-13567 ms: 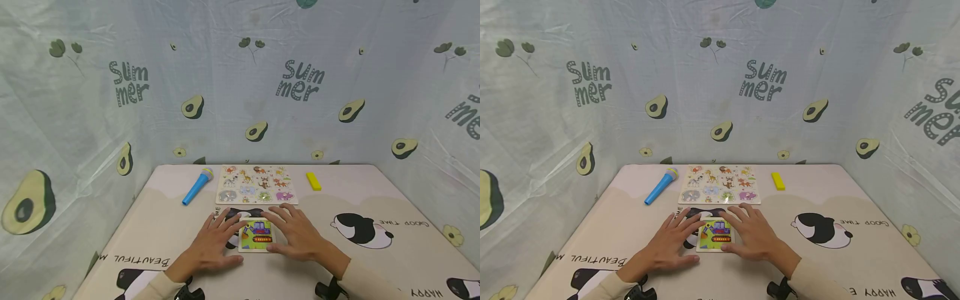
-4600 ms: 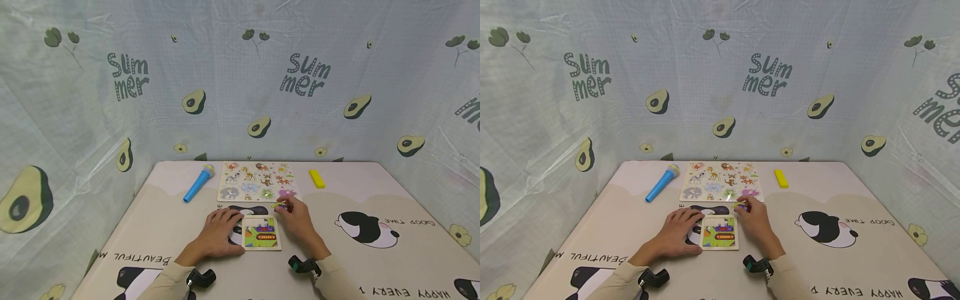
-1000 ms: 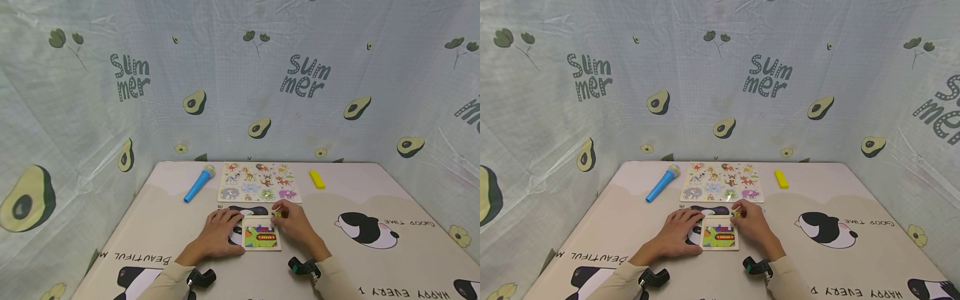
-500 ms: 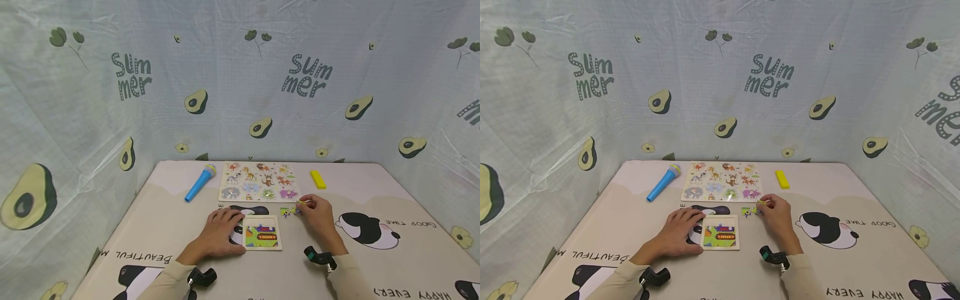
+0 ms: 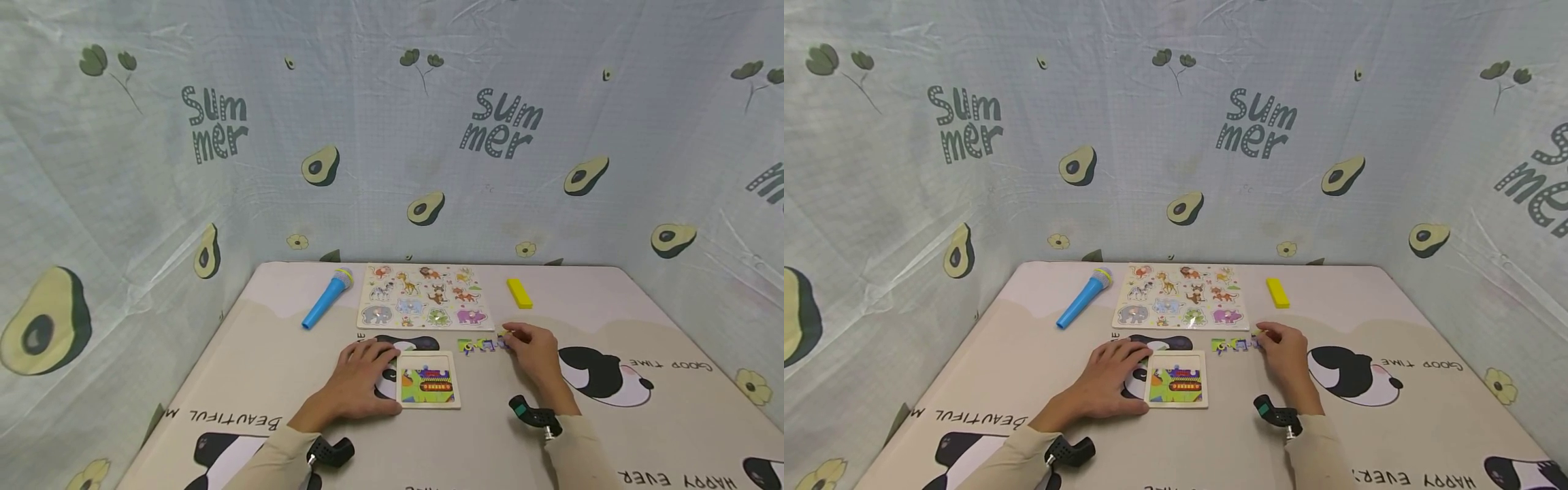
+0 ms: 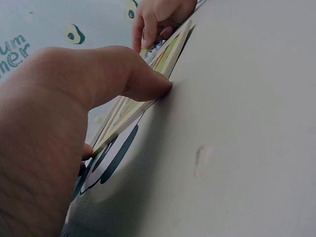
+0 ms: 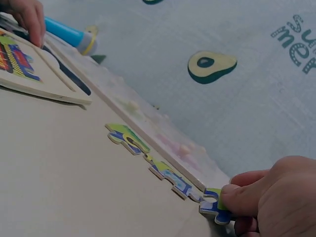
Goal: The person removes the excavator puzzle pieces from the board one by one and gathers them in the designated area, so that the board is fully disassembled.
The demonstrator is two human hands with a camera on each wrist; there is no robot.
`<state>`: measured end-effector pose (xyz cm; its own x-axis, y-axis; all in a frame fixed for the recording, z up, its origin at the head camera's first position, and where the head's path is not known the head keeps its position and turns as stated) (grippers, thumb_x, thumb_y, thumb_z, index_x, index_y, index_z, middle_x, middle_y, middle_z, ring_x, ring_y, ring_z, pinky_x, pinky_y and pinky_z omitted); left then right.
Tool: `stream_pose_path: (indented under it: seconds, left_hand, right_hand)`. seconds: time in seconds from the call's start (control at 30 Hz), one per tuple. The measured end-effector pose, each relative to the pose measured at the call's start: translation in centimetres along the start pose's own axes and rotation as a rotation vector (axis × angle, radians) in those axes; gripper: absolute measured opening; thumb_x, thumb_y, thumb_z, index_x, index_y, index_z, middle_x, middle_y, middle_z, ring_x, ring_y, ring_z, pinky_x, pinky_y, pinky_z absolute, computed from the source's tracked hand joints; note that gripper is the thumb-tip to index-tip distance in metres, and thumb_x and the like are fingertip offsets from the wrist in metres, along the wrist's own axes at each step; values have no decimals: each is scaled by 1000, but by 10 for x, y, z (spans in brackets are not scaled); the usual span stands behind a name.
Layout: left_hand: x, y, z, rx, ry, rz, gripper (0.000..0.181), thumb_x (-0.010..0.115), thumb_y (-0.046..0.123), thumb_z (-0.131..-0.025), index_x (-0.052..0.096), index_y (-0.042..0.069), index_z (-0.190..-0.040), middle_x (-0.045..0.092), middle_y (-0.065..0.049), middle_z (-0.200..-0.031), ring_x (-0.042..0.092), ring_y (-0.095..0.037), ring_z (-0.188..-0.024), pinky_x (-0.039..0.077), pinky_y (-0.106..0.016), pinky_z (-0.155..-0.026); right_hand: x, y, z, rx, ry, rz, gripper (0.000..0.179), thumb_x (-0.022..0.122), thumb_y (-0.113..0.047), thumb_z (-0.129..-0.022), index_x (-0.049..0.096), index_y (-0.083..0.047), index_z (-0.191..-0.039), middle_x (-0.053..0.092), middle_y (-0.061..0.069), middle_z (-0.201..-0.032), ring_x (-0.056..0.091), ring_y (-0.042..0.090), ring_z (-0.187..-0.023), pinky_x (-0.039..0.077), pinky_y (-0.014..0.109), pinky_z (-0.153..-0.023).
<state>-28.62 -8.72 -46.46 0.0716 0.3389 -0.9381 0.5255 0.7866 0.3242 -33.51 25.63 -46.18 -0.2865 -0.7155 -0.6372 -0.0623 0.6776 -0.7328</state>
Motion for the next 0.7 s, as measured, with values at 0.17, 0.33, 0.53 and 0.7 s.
stream_pose_path:
  seconds: [0.17, 0.33, 0.53, 0.7]
  left_hand:
    - [0, 0, 0, 1, 0, -2, 91, 70, 65, -74, 49, 21, -150, 44, -3, -153, 30, -35, -146, 19, -62, -117]
    - [1, -1, 0, -4, -4, -5, 91, 69, 66, -74, 48, 22, -150, 44, -2, -153, 29, -35, -147, 19, -62, -117]
    - [0, 0, 0, 2, -3, -6, 91, 70, 65, -74, 49, 21, -150, 44, -3, -153, 30, -35, -147, 19, -62, -117]
    - [1, 0, 0, 10, 0, -4, 91, 70, 65, -74, 49, 20, -150, 45, -4, -152, 31, -35, -146, 20, -62, -116]
  right_hand:
    - [2, 1, -1, -6, -37, 46, 25, 67, -11, -96, 73, 0, -118, 70, 18, -104, 60, 32, -96, 50, 43, -88]
    - [3, 2, -2, -10, -19, 98, 23, 69, -9, -95, 74, 2, -114, 70, 19, -104, 61, 34, -98, 50, 49, -91]
    - [3, 1, -2, -4, 4, 141, 20, 67, -12, -95, 75, 2, -107, 72, 19, -101, 62, 35, -96, 50, 51, -90]
    - [2, -1, 0, 2, 23, 156, 20, 67, -13, -94, 76, 1, -104, 71, 15, -91, 60, 32, -88, 49, 45, -81]
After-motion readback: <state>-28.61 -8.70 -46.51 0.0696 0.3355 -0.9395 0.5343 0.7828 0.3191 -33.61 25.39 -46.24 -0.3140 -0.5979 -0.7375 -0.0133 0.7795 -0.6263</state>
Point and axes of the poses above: each hand's wrist, its own z-axis away from the middle knuckle, its own x-axis out of the palm, y = z × x, the point moved 5 cm from there along -z, towards the middle knuckle
